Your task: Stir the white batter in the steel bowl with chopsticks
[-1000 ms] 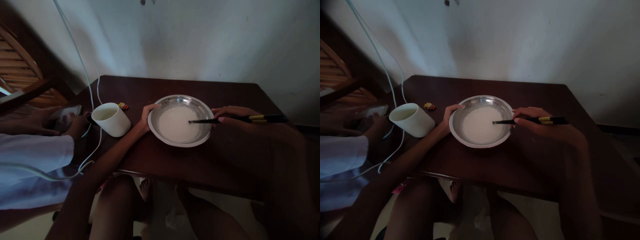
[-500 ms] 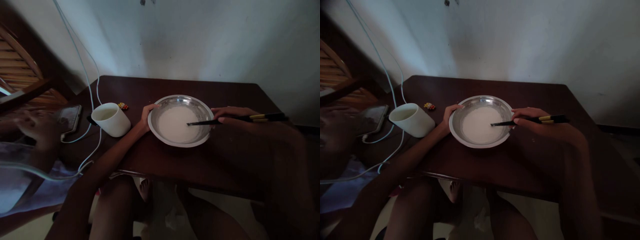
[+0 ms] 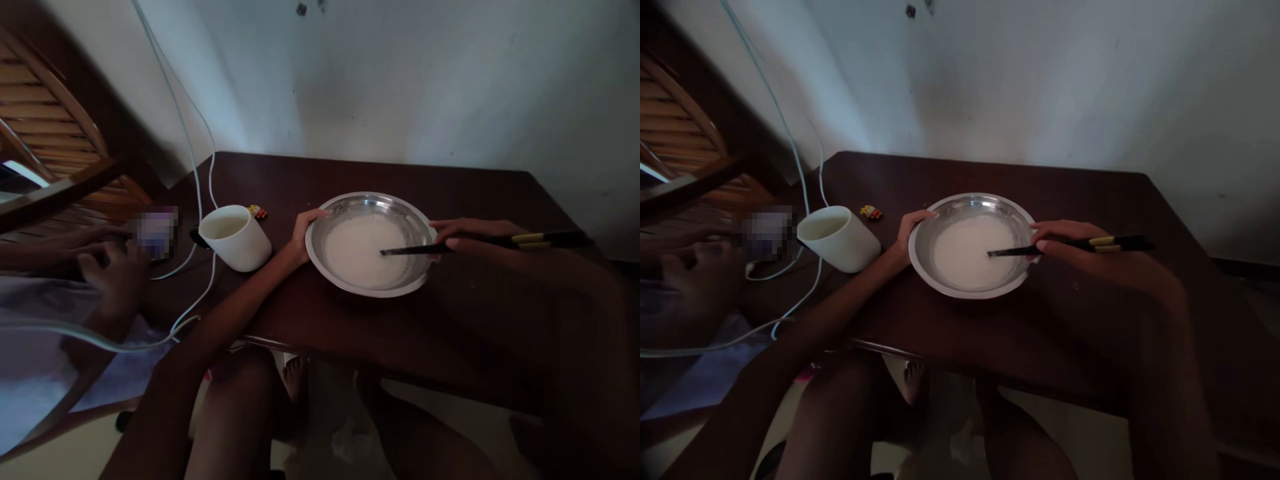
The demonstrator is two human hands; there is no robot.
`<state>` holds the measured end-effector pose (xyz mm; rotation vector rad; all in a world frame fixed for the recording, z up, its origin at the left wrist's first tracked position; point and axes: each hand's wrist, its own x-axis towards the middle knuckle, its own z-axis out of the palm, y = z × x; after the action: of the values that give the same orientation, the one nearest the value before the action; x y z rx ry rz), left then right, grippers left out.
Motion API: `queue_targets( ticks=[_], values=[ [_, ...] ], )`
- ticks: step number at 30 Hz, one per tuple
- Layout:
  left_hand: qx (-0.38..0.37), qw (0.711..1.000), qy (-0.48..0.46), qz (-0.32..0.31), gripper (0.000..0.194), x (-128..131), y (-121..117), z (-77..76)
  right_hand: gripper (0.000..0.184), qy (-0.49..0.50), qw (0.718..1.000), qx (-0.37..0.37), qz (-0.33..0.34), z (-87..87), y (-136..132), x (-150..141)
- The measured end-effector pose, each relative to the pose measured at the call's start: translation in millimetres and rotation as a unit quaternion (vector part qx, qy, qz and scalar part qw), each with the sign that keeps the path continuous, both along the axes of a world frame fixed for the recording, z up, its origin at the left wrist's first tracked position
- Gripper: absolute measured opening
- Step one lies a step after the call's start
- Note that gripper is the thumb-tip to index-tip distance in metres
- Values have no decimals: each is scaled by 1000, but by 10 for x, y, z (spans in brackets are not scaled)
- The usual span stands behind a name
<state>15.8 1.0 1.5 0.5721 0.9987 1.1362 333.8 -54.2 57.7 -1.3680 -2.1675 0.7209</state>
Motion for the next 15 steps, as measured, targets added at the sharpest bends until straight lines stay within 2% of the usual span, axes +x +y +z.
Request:
queue_targets(
  ticks=[3,7,10,12,15],
  values=[
    [-37,999,-29,-11,26,3,-25,43,44,-13,1000,-13,25,20,-81,-174],
    [-63,997,-46,-28,25,1,-62,113,43,-39,997,26,54,-39,-22,-466],
    [-60,997,-42,-29,23,-15,-64,117,41,-50,996,71,8,-37,-9,-412],
    [-53,997,-43,-30,20,-27,-59,105,40,-65,995,80,-15,15,-100,-298],
    [-39,997,-55,-34,15,-37,-62,96,39,-88,994,71,7,119,-337,-225]
  ],
)
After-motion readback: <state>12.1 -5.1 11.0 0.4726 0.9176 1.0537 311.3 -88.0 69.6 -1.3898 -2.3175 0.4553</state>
